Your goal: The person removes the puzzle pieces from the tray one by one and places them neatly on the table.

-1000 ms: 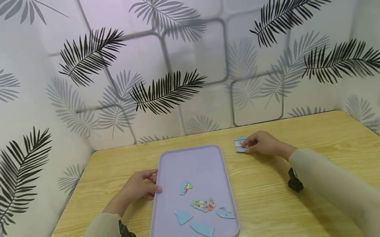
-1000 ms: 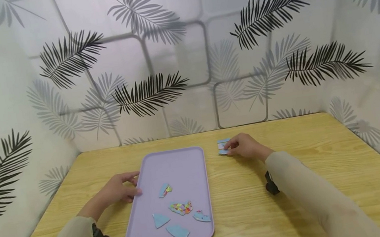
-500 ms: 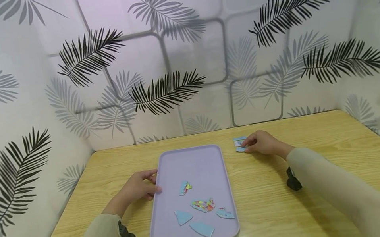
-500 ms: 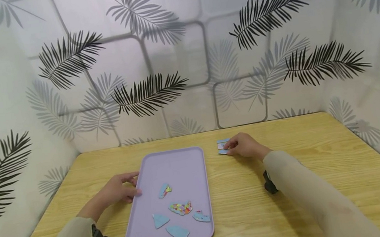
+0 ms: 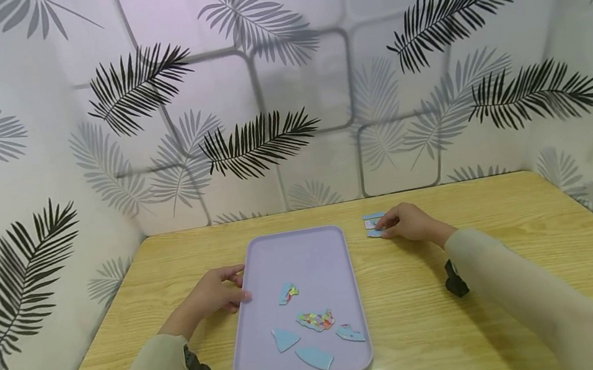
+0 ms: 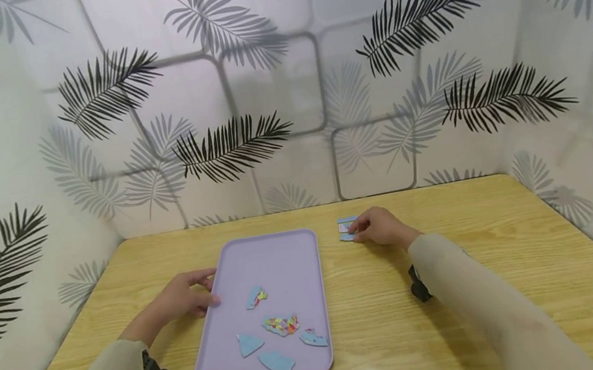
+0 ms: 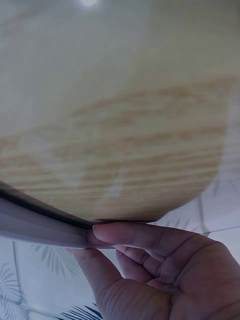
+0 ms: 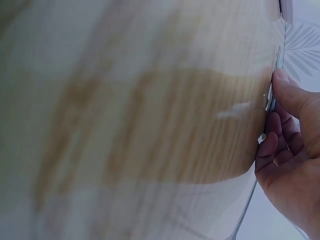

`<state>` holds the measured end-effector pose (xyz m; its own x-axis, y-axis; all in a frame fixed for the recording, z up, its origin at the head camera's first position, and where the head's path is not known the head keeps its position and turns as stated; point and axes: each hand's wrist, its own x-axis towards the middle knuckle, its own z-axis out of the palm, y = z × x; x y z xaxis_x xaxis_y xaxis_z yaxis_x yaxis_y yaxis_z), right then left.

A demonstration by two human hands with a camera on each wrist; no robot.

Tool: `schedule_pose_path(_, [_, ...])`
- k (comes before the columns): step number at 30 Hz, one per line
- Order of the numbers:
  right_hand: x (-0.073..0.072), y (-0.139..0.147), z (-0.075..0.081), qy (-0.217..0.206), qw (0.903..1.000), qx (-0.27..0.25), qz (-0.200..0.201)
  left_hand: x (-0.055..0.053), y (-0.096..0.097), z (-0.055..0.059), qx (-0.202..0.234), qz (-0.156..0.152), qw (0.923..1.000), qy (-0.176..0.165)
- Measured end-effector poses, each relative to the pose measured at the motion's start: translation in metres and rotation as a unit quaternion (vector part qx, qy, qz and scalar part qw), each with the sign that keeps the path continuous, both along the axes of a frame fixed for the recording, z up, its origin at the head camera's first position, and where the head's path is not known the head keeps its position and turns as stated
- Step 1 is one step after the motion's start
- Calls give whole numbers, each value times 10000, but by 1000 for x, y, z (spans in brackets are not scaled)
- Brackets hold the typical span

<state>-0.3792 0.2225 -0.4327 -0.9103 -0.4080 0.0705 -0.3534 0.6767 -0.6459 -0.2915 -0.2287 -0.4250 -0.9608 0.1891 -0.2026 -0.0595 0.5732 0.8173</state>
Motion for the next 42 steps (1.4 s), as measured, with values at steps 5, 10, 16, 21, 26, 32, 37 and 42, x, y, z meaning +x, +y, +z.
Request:
schedule_pose_path(5, [0, -1, 0, -2, 10000, 45, 12, 0, 0, 0, 19, 25, 10000, -42])
schedule_pose_path(10, [1, -2, 1, -4, 9999, 100, 23, 0, 0, 0, -17, 30, 10000, -30])
schedule_pose_path(16, [1, -2, 2, 75, 9998, 186, 39, 0, 1, 1, -83, 46, 10000, 3])
schedule_pose_path(21, [2, -3, 1, 124, 9996, 239, 12, 0, 1, 0, -116, 67, 9999, 7])
schedule_pose_path(26, [3, -4, 2, 92, 9998, 190, 1, 0, 1, 0, -113, 79, 9999, 8])
schedule_pose_path(32, [5, -4, 3, 67, 9998, 173, -20, 1, 1, -1, -73, 87, 9999, -7])
schedule_pose_path(37, [5, -4, 5, 40, 9999, 97, -78, 1, 0, 0, -50, 51, 10000, -5])
schedule_pose_path(42, [6, -4, 9, -51, 9999, -4, -138, 0, 0, -1, -75, 12, 10000, 10])
